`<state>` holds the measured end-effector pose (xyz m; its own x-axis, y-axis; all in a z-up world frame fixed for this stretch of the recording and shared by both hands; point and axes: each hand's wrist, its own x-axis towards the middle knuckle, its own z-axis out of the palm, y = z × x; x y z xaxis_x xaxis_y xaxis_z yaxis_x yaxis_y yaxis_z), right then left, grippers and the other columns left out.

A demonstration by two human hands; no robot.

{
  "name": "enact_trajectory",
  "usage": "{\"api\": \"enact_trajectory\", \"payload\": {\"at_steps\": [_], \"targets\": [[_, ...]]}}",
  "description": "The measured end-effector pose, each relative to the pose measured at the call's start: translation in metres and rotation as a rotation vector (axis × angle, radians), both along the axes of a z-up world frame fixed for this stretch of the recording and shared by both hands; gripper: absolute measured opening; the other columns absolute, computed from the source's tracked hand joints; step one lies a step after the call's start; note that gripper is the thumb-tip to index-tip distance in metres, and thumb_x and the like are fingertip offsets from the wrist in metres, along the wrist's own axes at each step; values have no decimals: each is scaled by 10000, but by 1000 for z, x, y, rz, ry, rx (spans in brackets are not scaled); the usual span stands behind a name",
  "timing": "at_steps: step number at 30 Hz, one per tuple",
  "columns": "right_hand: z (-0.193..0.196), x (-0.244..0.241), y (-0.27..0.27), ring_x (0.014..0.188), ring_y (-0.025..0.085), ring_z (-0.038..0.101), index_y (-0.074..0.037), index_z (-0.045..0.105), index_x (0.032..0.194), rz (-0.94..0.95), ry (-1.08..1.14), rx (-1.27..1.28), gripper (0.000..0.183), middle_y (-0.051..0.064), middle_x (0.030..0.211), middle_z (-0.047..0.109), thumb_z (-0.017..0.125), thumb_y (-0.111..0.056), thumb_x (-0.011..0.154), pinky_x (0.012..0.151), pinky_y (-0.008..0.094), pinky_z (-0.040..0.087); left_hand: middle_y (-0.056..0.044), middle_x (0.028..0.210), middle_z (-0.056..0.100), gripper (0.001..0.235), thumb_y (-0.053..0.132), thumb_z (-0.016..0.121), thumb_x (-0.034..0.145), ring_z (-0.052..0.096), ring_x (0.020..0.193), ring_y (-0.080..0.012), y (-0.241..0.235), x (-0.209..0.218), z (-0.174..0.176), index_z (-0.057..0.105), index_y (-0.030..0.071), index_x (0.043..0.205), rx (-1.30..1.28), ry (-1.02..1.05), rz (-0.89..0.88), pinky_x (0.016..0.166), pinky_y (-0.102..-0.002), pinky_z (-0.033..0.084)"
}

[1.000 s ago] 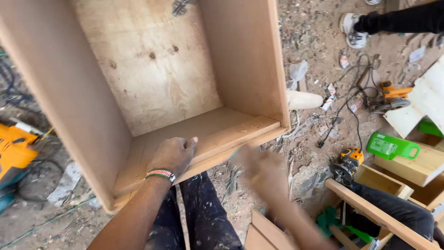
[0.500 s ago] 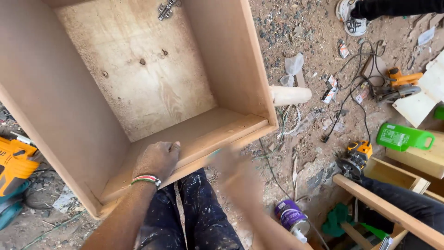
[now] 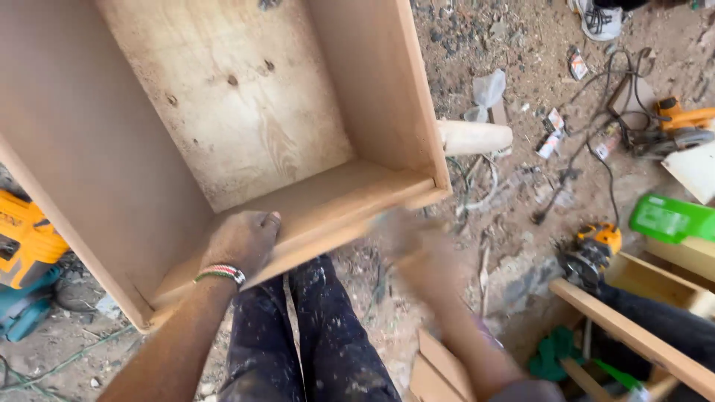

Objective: The person sands the edges and interior surfaces of a wooden cabinet using a sanding block. They work on the top edges, side panels, and inside corners of the cabinet structure.

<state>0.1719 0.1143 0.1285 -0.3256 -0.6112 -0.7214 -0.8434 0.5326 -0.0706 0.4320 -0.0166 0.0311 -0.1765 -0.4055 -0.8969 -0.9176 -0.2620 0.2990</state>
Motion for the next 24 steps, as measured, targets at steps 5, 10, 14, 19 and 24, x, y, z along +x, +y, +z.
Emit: {"api": "enact_trajectory", "payload": {"at_steps": [5,10,14,19,24], "targets": [[27,71,-22,1156,459,866,-71,549,1555,-398,0,212,1128,167,1248,856,593,-996,911,1028,581,663,-295,1092,835,583,467,448,1146,733,1055,-526,-4,-6,5,728,31,881,79,-26,-7,959,-613,532],[10,-52,-23,1294,360,761,-575,509,1775,-121,20,236,888,59,1546,612,707,-673,915,1038,516,682,-212,1251,887,539,522,546,1156,782,1264,-468,3,-5,-6,882,109,1068,57,-26,-11,1097,-593,599],[-1,19,-21,1339,457,745,-657,571,1733,-100,84,127,914,80,1427,679,806,-594,853,1061,589,671,-183,1246,904,557,549,546,1118,778,1363,-488,2,-1,-7,939,155,1092,3,-6,19,1134,-664,624],[-83,23,69,1264,491,778,-492,646,1717,-145,-46,161,934,152,1350,674,842,-615,812,1008,608,694,-193,1268,889,518,531,618,1140,794,1319,-465,27,20,-69,952,139,1196,-12,189,207,1081,-615,611],[12,24,-26,1466,474,723,-585,590,1760,-390,268,66,943,145,1554,677,784,-623,838,1233,572,612,-130,1297,924,522,598,665,1106,831,1300,-320,31,37,-95,996,223,1257,128,334,532,1124,-481,614]]}}
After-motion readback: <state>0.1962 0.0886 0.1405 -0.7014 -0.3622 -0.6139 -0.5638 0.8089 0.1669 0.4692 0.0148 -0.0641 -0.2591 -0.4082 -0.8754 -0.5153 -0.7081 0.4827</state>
